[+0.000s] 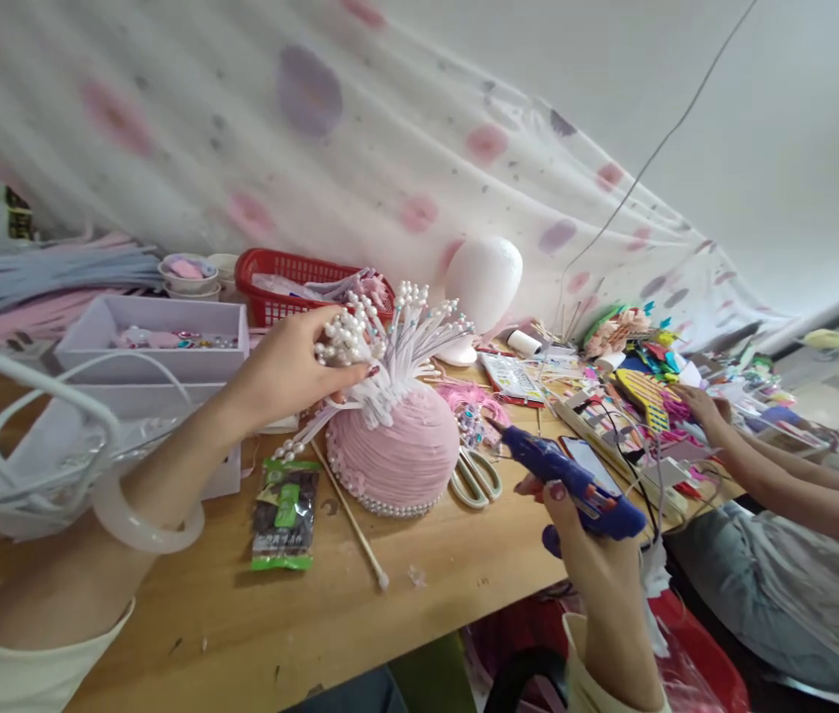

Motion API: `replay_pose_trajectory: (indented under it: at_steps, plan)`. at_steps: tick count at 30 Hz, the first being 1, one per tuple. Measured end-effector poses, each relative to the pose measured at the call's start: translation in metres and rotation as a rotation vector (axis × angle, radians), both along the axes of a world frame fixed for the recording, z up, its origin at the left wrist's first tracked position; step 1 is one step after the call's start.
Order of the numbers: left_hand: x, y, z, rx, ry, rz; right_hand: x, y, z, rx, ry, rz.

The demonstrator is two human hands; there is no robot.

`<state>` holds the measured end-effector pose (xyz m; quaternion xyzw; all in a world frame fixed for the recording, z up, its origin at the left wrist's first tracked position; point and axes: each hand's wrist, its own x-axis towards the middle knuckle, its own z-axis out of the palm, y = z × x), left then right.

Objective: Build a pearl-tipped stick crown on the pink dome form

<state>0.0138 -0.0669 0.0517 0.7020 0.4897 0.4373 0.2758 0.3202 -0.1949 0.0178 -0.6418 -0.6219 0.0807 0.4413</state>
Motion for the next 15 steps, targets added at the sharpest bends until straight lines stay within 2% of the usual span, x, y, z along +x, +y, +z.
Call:
replay_pose_trajectory:
  at_steps: [3, 5, 9, 15]
  plan:
    - [0.000, 0.001, 0.001, 0.022, -0.005, -0.032, -0.044, 0.008, 0.018, 0.044, -0.062, 0.283]
    - [0.000, 0.002, 0.000, 0.064, 0.008, -0.033, -0.068, 0.020, 0.024, 0.041, -0.137, 0.364]
    - [-0.001, 0.004, -0.002, 0.117, 0.025, -0.037, -0.096, 0.041, 0.023, -0.001, -0.276, 0.349]
    - [-0.001, 0.009, -0.006, 0.171, 0.011, -0.044, -0.105, 0.050, 0.024, -0.074, -0.339, 0.326]
